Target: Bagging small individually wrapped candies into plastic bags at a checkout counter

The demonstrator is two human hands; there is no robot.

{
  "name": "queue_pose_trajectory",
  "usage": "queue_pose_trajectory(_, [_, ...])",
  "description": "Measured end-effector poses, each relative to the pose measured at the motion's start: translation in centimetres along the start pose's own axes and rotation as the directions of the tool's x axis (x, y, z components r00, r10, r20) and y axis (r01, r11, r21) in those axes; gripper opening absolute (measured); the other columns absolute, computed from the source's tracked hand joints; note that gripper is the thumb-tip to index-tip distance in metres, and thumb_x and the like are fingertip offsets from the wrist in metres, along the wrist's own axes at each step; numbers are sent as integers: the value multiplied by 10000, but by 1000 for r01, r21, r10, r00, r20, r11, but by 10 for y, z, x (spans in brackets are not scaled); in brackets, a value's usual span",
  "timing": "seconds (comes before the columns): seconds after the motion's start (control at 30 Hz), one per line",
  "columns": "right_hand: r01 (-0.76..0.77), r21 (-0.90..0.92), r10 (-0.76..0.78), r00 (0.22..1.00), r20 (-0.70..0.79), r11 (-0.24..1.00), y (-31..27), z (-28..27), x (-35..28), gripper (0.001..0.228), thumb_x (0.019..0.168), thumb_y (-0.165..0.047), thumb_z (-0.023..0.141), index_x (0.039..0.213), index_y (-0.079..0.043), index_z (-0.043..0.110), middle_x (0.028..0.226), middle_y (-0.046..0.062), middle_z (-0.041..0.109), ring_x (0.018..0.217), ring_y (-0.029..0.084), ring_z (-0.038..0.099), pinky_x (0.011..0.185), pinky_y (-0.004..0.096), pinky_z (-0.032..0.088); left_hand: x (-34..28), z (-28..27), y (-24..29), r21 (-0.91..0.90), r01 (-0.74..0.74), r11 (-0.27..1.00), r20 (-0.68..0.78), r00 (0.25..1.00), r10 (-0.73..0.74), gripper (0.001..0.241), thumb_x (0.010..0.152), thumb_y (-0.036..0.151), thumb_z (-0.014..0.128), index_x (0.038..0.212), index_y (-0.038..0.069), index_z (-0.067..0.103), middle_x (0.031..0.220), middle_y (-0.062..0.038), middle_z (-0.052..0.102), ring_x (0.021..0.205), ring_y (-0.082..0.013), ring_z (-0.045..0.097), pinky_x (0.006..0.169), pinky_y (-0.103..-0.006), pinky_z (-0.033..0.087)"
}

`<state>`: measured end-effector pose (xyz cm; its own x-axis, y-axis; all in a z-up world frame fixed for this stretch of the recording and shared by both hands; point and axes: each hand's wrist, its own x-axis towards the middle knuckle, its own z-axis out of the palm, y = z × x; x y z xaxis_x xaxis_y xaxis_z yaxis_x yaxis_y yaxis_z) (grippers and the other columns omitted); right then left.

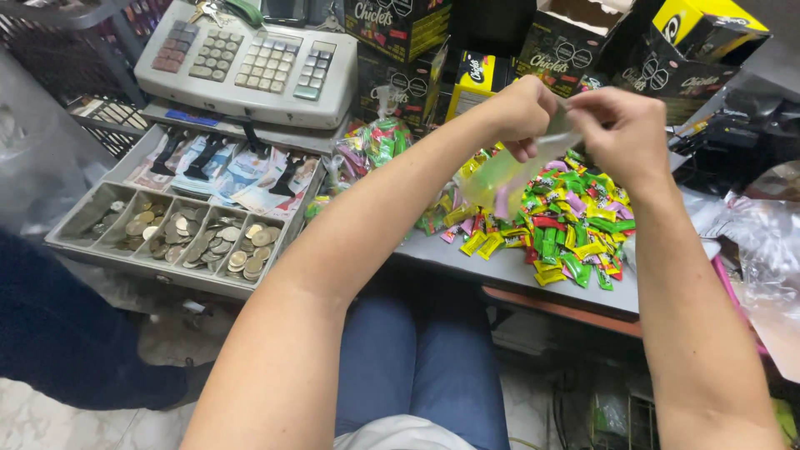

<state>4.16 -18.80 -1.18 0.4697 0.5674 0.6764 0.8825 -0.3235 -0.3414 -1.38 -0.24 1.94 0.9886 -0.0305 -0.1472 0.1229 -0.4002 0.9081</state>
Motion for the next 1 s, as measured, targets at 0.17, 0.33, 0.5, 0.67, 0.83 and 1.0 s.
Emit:
queue_pose_trajectory(0.17, [-295,-378,385,903,189,878,58,24,-26,334,949,-226,715,1256,-97,707,1109,155,729,954,301,655,829,447,526,15,3,-12,-12,-32,999,2,999,32,635,791,-114,326,1364,-13,582,734,-203,732,450,-152,672,409,-319,647])
queue_pose_trajectory(0.33, [-352,-644,714,519,470,680,106,73,-70,781,858,-426,803,1523,-153,498,1491,163,566,1327,358,577,1107,487,462,5,-1,-4,-11,-7,1000,4,1000,7,687,834,-126,294,1486,-10,479,705,-197,731,442,-152,659,429,-311,651])
queue_pose_trajectory(0.5, [-401,-591,655,691,306,700,142,86,-85,324,860,-63,623,1128,-167,772,1078,240,748,1026,445,691,904,536,547,-6,-4,2,-21,-10,1000,13,1000,10,708,836,-147,309,1520,-12,430,920,-251,757,447,-145,655,425,-293,645])
queue_pose_trajectory(0.67, [-412,-432,545,801,249,802,148,64,-82,251,835,-91,662,1039,-101,809,913,206,768,936,407,678,863,496,487,7,-2,-7,-23,-11,1000,8,1000,12,678,832,-140,312,1473,-13,496,835,-242,743,449,-156,662,417,-308,645])
queue_pose_trajectory(0.83, [-441,-390,525,839,139,808,162,43,-72,197,870,-191,740,1049,-163,816,842,157,765,863,366,645,854,436,456,6,-2,-7,-52,-7,999,15,1000,8,661,847,-158,318,1456,-18,533,779,-234,736,440,-158,644,408,-310,638])
queue_pose_trajectory(1.0, [-584,-97,591,804,69,806,86,-1,-44,86,1010,-58,750,1092,-33,753,854,115,754,708,153,714,660,299,590,7,-3,-9,-8,24,1000,4,1000,-23,661,871,-140,336,1511,-13,447,908,-252,763,474,-153,678,449,-301,660])
